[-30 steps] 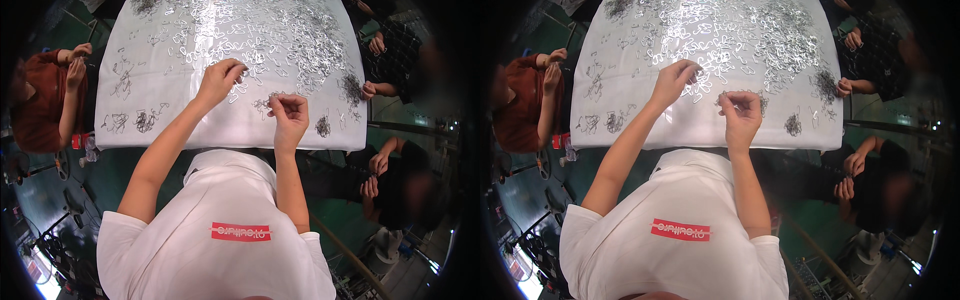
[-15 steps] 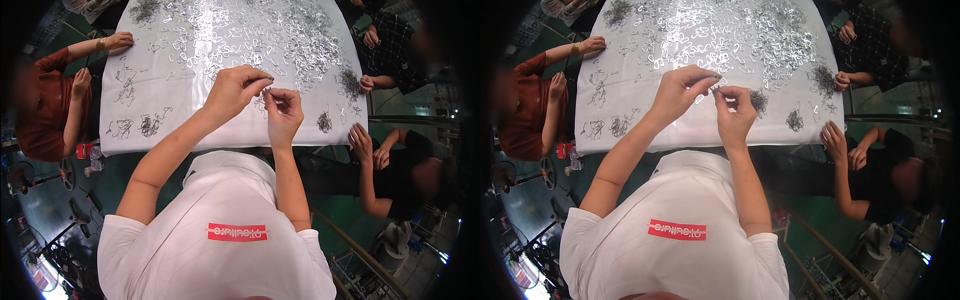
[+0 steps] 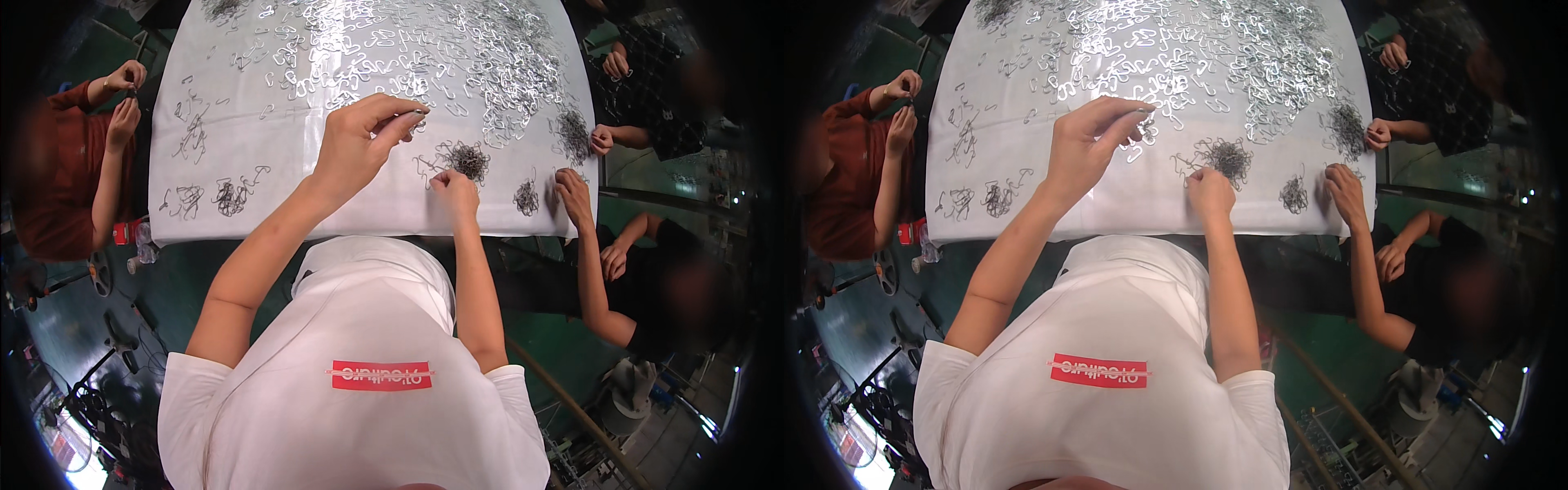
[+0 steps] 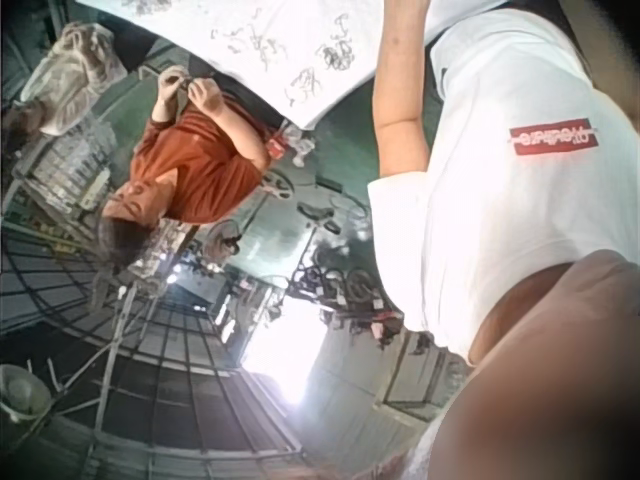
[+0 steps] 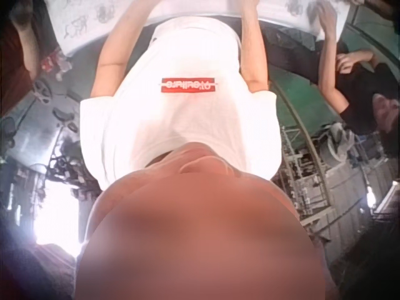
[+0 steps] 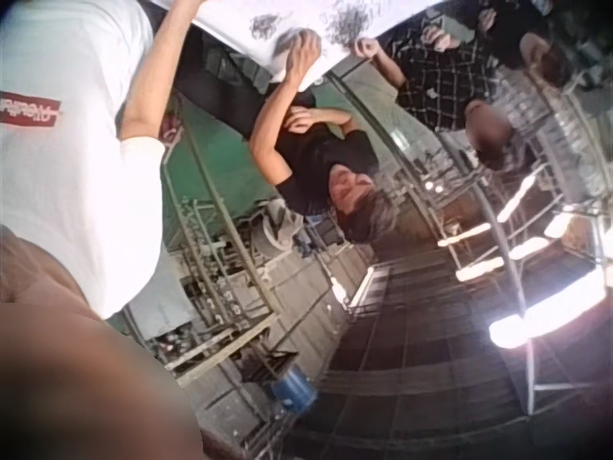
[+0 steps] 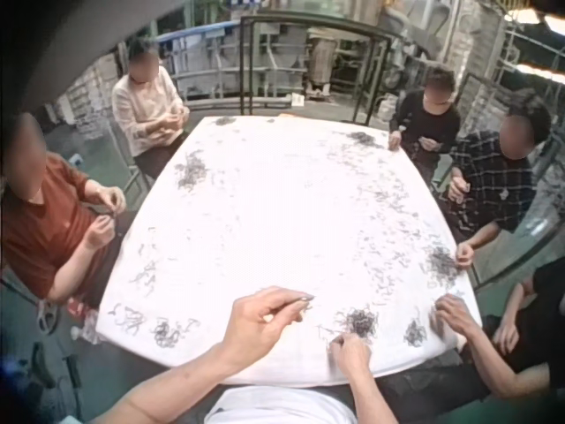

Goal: The person picks small metal hooks and S-shaped clips from a white sheet on a table and links them by hand. They occasionally stand to hang the assembled chains on a nearby metal rack, then return to the table to continue linking more pieces.

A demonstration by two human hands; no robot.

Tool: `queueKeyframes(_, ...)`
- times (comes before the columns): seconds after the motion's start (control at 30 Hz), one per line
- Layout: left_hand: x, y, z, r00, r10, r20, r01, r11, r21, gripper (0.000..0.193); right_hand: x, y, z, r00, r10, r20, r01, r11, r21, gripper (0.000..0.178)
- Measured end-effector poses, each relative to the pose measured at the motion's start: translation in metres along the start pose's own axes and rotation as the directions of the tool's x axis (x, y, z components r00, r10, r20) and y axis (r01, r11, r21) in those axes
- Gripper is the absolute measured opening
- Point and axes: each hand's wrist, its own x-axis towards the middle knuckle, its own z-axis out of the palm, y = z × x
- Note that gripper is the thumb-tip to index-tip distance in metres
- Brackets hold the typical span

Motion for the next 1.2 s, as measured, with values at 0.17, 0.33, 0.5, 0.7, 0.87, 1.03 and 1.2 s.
queueKeyframes(0.17, -0.004, -0.007, -0.005, 0.999, 0.011, -0.036, -0.010, 0.999, 0.030, 0.018, 0.005, 0.007, 0.045, 0.997, -0.042, -0.059, 0.032, 0.984, -0.173, 0.017)
queueKeyframes(0.33, -0.014, -0.005, -0.010, 0.999, -0.009, -0.053, 0.012, 0.999, 0.041, 0.018, 0.004, 0.003, 0.041, 0.992, -0.108, -0.058, 0.104, 0.992, -0.071, 0.018)
queueKeyframes(0.5, -0.028, 0.002, -0.015, 0.994, -0.091, -0.056, 0.088, 0.994, -0.063, 0.015, -0.022, -0.043, -0.031, 0.961, -0.238, 0.144, 0.047, 0.649, 0.759, 0.014)
queueKeyframes(0.7, -0.039, 0.015, -0.018, 0.995, -0.091, 0.028, 0.093, 0.993, -0.077, 0.016, -0.061, -0.104, -0.094, 0.865, -0.495, 0.083, 0.077, 0.294, 0.953, 0.010)
queueKeyframes(0.87, -0.042, 0.021, -0.016, 0.999, -0.012, 0.032, 0.013, 1.000, -0.028, 0.020, -0.064, -0.114, -0.098, 0.879, -0.467, 0.095, 0.073, 0.329, 0.941, 0.011)
queueKeyframes(1.03, -0.038, 0.021, -0.010, 0.993, 0.114, 0.015, -0.114, 0.993, 0.037, 0.029, -0.062, -0.114, -0.096, 0.911, -0.413, 0.003, 0.141, 0.317, 0.938, 0.012)
queueKeyframes(1.2, -0.029, -0.019, -0.013, 0.990, 0.118, -0.076, -0.116, 0.993, 0.028, 0.027, -0.064, -0.112, -0.102, 0.923, -0.372, -0.100, 0.235, 0.337, 0.912, 0.011)
